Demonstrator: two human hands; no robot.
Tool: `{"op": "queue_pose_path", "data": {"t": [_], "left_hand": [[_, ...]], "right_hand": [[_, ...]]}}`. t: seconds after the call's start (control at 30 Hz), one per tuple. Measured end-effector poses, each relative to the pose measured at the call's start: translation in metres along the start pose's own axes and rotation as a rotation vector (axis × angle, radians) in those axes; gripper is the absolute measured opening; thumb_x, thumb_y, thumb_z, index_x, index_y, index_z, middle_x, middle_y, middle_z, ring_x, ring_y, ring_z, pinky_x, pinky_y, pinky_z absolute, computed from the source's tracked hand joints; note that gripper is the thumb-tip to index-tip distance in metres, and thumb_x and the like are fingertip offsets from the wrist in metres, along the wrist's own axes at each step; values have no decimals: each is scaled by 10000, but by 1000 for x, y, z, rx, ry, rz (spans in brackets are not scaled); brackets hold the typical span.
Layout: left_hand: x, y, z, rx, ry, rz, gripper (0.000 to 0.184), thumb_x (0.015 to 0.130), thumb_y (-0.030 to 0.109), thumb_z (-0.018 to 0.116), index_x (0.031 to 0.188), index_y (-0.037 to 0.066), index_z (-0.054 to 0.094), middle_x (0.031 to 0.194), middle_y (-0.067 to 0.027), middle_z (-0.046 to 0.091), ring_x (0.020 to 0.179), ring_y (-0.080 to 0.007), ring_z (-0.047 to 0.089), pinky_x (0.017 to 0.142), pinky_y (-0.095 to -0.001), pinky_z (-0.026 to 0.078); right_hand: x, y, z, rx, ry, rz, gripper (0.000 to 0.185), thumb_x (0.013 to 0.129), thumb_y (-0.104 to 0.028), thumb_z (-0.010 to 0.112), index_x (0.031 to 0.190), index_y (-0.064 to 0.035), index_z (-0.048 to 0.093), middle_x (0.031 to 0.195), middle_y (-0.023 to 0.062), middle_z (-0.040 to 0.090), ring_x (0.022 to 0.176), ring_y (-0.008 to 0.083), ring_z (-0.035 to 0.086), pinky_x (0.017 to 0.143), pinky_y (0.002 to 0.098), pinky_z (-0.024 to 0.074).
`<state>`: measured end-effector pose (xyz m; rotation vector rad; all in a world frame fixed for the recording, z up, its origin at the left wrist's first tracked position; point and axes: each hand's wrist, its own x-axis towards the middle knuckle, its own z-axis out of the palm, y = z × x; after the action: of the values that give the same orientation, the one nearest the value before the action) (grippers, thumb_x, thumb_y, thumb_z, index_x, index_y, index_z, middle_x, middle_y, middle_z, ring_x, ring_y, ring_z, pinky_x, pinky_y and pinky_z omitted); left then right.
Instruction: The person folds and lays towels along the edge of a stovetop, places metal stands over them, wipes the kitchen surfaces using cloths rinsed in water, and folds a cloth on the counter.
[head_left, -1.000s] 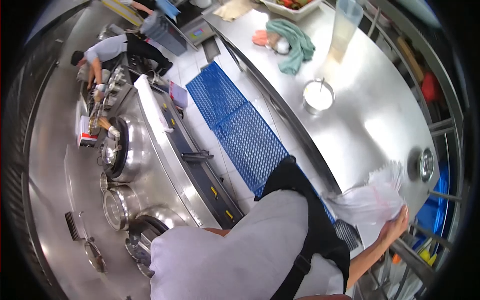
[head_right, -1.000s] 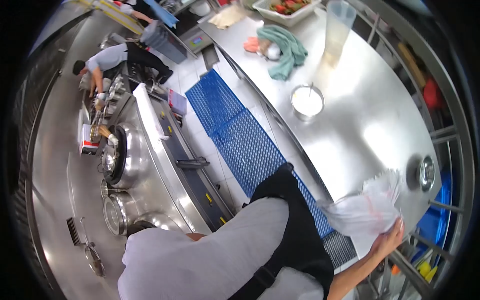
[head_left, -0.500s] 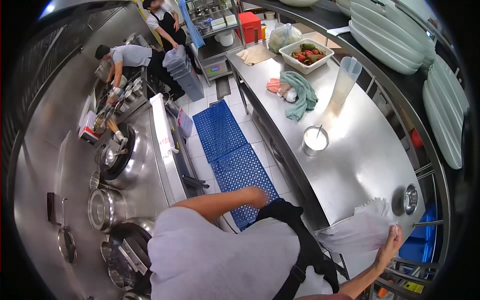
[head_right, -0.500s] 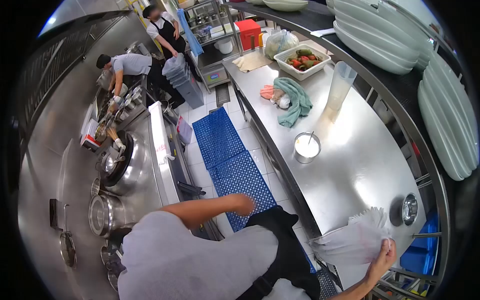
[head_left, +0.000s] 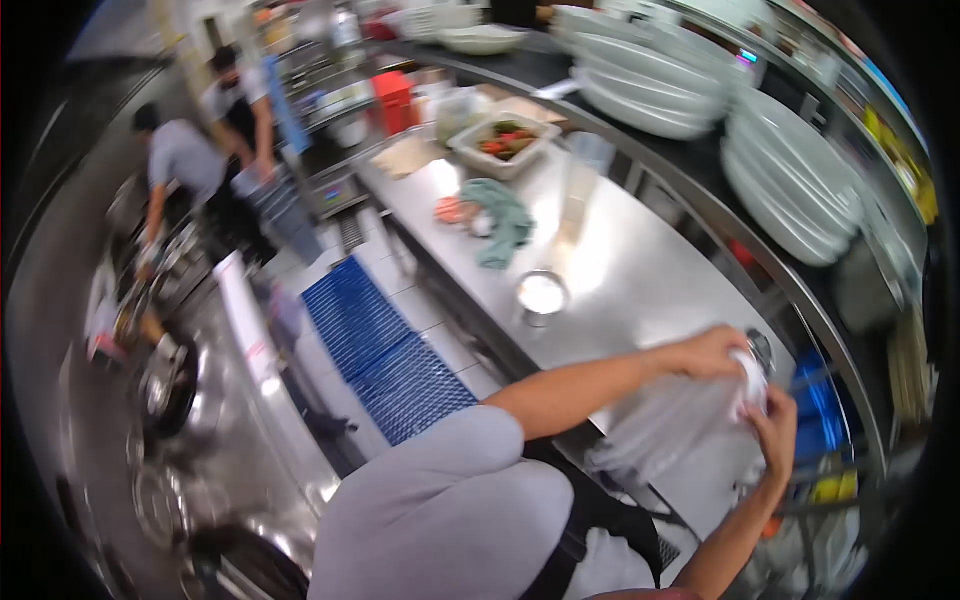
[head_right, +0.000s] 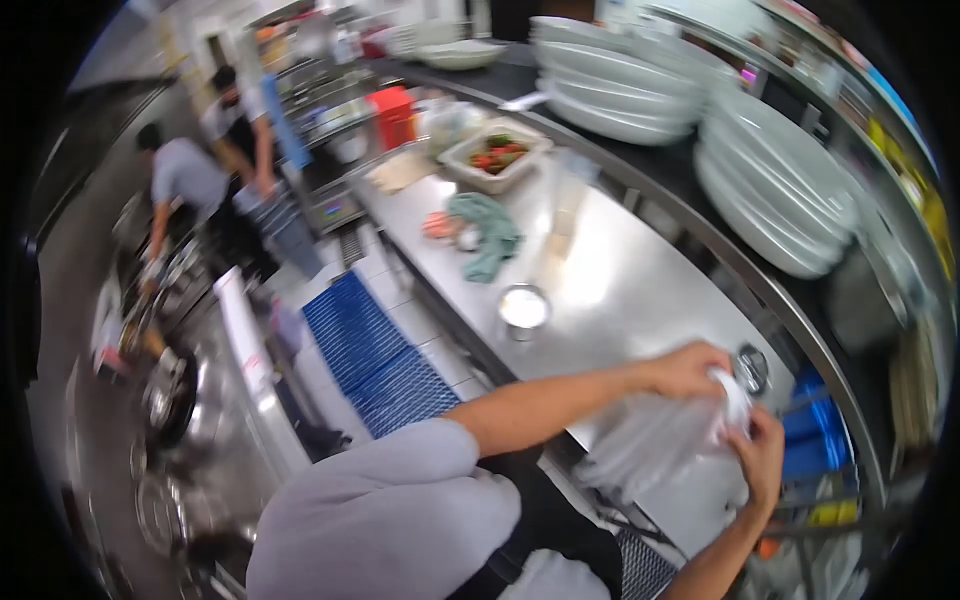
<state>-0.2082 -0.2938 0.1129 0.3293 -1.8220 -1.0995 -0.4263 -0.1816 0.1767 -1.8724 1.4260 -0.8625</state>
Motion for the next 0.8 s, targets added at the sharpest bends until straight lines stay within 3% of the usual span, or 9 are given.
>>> {"op": "queue_pose_path", "data": {"t": [0.1,0.17,0.2,0.3,0.33,0.37,0.43,0.7,0.8], "left_hand": [[15,-7,-13,-79,-177,-203,286,875,288,756,1013,40,732,891,-66,704,828,-122,637,714,-308,523],[17,10,-12,-403,-212,-669,310,943,355,696,1046,66,745,887,-42,687,800,-111,613,664,-288,507],[22,18,-14,-175,-279,-835,325,960,373,679,1060,71,745,908,-43,688,792,-120,613,640,-290,501],[12,-45,2,-375,-119,-709,308,977,346,666,1108,74,724,986,-66,694,816,-169,661,622,-328,545],[15,-98,-3,-497,-121,-811,272,988,276,639,1126,49,696,1056,-106,705,862,-217,703,707,-371,606],[18,-65,-8,-877,-38,-771,223,984,196,610,1115,26,672,1084,-120,710,944,-249,712,855,-424,615],[16,-66,-16,-1029,88,-788,233,953,188,615,1108,18,652,1100,-124,709,1061,-296,678,972,-505,559],[14,-92,-4,-1048,85,-863,284,980,190,499,1121,-17,633,1107,-162,699,1033,-305,680,948,-521,552],[13,-102,2,-1079,64,-926,309,986,199,482,1139,-27,626,1112,-170,696,1042,-303,681,956,-521,550]], "right_hand": [[5,11,-16,-131,168,91,211,816,-175,789,884,-3,687,805,-15,620,755,79,535,672,245,431],[22,40,-12,-161,316,-131,262,877,-193,748,989,34,680,885,83,655,811,147,580,739,297,474],[30,42,-6,-140,334,-161,288,912,-194,720,1060,44,656,956,137,671,876,189,622,807,333,503],[36,46,14,-265,485,-34,326,966,-189,663,1175,55,615,1133,237,710,1078,371,695,930,405,528],[34,52,17,-250,502,-82,314,950,-199,688,1135,50,635,1034,210,717,994,321,701,888,389,534],[29,44,13,-190,365,21,284,941,-207,705,1074,40,664,922,139,707,894,228,678,815,355,539],[18,54,13,54,200,116,158,921,-110,716,1016,14,692,865,51,680,832,124,623,720,291,512],[-9,9,28,-15,128,-30,95,945,35,649,1035,46,681,971,38,662,876,111,613,794,260,504],[-7,7,40,51,162,108,92,946,35,642,1028,40,682,946,36,672,880,109,613,805,265,505]]}}
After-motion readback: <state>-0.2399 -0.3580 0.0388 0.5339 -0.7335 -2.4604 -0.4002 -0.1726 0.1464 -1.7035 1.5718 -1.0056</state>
